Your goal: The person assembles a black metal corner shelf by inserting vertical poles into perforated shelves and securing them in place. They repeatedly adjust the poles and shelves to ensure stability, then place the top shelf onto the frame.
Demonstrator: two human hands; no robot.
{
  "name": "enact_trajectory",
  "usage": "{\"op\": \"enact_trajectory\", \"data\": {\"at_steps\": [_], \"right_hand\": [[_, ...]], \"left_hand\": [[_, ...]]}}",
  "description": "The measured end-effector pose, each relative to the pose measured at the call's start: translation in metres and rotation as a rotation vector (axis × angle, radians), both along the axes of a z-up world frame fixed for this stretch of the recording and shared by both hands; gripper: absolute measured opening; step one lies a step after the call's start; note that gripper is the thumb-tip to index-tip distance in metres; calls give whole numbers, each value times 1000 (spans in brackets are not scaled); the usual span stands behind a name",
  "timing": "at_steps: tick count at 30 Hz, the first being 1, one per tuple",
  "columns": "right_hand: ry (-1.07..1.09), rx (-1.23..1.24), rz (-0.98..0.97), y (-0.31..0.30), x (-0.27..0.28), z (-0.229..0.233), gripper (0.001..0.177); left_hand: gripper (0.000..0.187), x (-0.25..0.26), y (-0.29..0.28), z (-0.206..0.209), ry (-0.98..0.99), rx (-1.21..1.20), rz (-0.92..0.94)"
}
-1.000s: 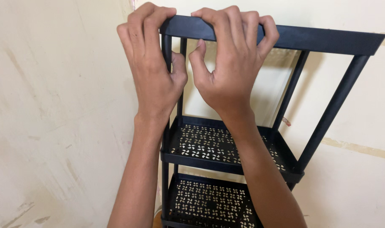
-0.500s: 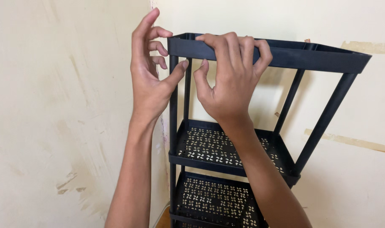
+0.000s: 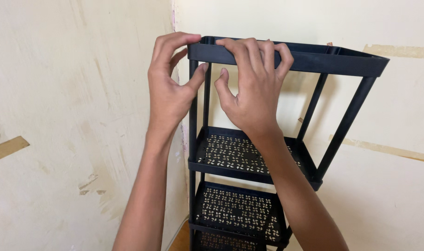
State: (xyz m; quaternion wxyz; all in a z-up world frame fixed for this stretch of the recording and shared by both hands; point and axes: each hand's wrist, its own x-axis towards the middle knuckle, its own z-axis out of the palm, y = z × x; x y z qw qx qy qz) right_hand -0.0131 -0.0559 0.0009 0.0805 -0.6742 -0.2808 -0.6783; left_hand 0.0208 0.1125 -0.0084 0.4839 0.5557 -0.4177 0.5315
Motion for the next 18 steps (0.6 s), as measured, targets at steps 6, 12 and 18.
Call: {"op": "enact_trajectory", "data": {"at_steps": [6, 12, 18], "right_hand": [[9, -1, 19, 0, 2, 0, 41], [-20, -11, 18, 0, 13, -3, 40], [-50, 17, -17, -3, 23, -9, 37]], "left_hand": [[40, 2, -17, -2, -176, -14, 383], [42, 17, -23, -3, -200, -46, 408], [45, 29, -28, -7, -210, -69, 380]]}}
